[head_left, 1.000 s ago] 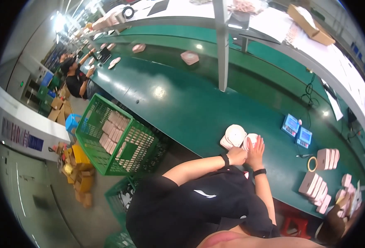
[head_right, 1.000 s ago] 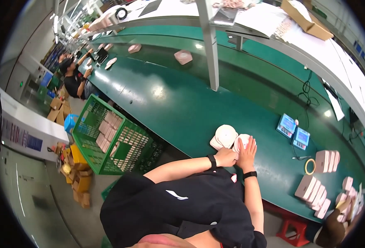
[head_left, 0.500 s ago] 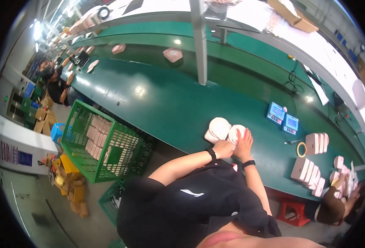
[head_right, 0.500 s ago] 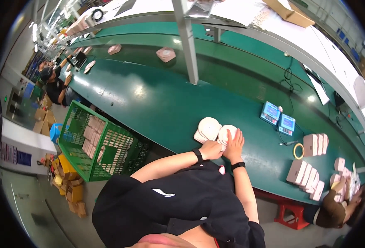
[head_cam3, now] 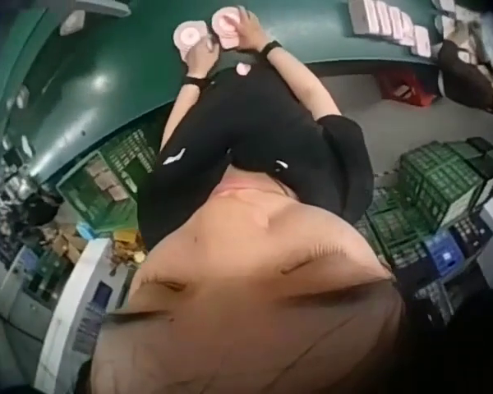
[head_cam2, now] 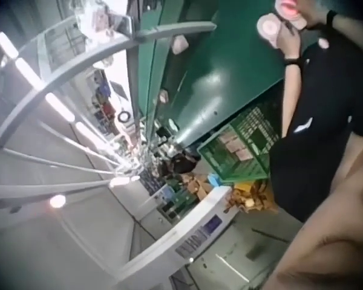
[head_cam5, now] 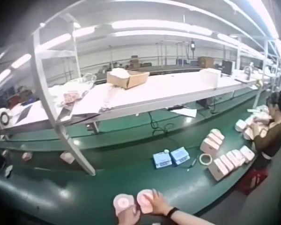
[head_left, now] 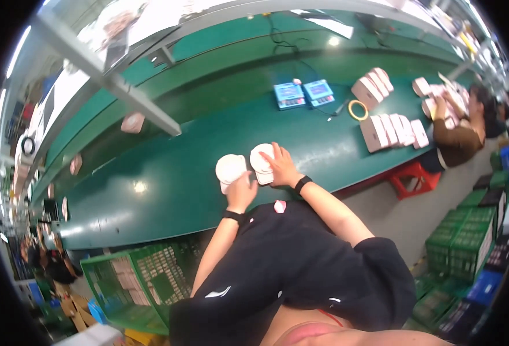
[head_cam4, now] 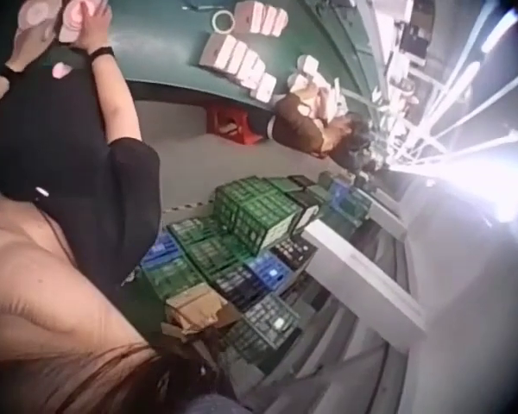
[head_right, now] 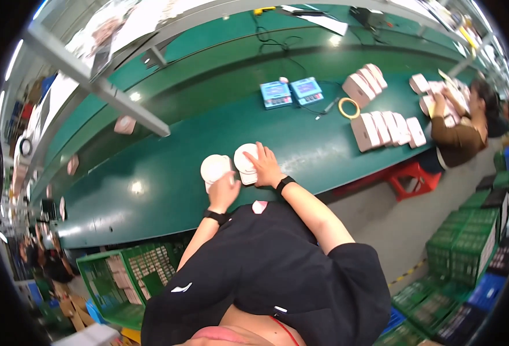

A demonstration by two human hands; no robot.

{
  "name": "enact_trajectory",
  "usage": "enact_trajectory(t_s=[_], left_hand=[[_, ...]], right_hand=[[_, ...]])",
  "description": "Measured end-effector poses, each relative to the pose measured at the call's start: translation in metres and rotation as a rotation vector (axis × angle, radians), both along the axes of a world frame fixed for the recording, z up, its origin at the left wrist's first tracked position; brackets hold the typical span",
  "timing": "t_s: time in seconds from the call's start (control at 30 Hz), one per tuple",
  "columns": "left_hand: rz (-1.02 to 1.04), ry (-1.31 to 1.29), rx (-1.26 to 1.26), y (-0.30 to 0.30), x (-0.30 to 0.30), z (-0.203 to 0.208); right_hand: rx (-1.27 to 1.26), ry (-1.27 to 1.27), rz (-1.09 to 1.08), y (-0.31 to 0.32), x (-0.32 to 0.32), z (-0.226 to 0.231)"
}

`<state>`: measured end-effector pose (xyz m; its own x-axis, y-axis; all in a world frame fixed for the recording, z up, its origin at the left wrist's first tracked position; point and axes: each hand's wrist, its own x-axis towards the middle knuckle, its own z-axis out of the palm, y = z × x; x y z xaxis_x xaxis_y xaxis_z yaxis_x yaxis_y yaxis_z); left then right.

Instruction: The person picks up pink devices from a conveyor belt, places them on a testing machine, and then arranges them in a row on the work surface.

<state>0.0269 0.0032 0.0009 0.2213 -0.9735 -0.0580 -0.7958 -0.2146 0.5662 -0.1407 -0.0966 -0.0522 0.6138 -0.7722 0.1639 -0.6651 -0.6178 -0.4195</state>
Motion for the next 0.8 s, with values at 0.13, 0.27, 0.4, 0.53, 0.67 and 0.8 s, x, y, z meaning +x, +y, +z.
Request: enact_trajectory(t_s=[0.13, 0.27, 0.4, 0.53, 0.67, 0.8], left_hand=[[0.265, -0.208, 0.045, -0.001, 0.038, 0.0], [0.368, 0.039, 0.351, 0.0, 0.069, -0.03], [0.369, 0.585, 0.486, -0.011, 0.053, -0.028], [0.236, 1.24, 0.24, -0.035, 0.031, -0.065], [0.006, 0.877, 0.203, -0.043, 0.021, -0.091], [-0.093, 0.79, 0.244, -0.035, 0.034, -0.106]], right_hand=[[0.042, 0.025, -0.034, -0.005, -0.055, 0.016], [0.091, -0.042, -0.131, -0.007, -0.138, 0.012], [0.201, -0.008, -0.371, 0.0, -0.212, 0.013], [0.129, 0.064, -0.749, 0.011, -0.221, 0.002], [0.121, 0.04, -1.028, 0.017, -0.189, 0.004], [0.078, -0.037, -1.2, 0.007, -0.186, -0.009]])
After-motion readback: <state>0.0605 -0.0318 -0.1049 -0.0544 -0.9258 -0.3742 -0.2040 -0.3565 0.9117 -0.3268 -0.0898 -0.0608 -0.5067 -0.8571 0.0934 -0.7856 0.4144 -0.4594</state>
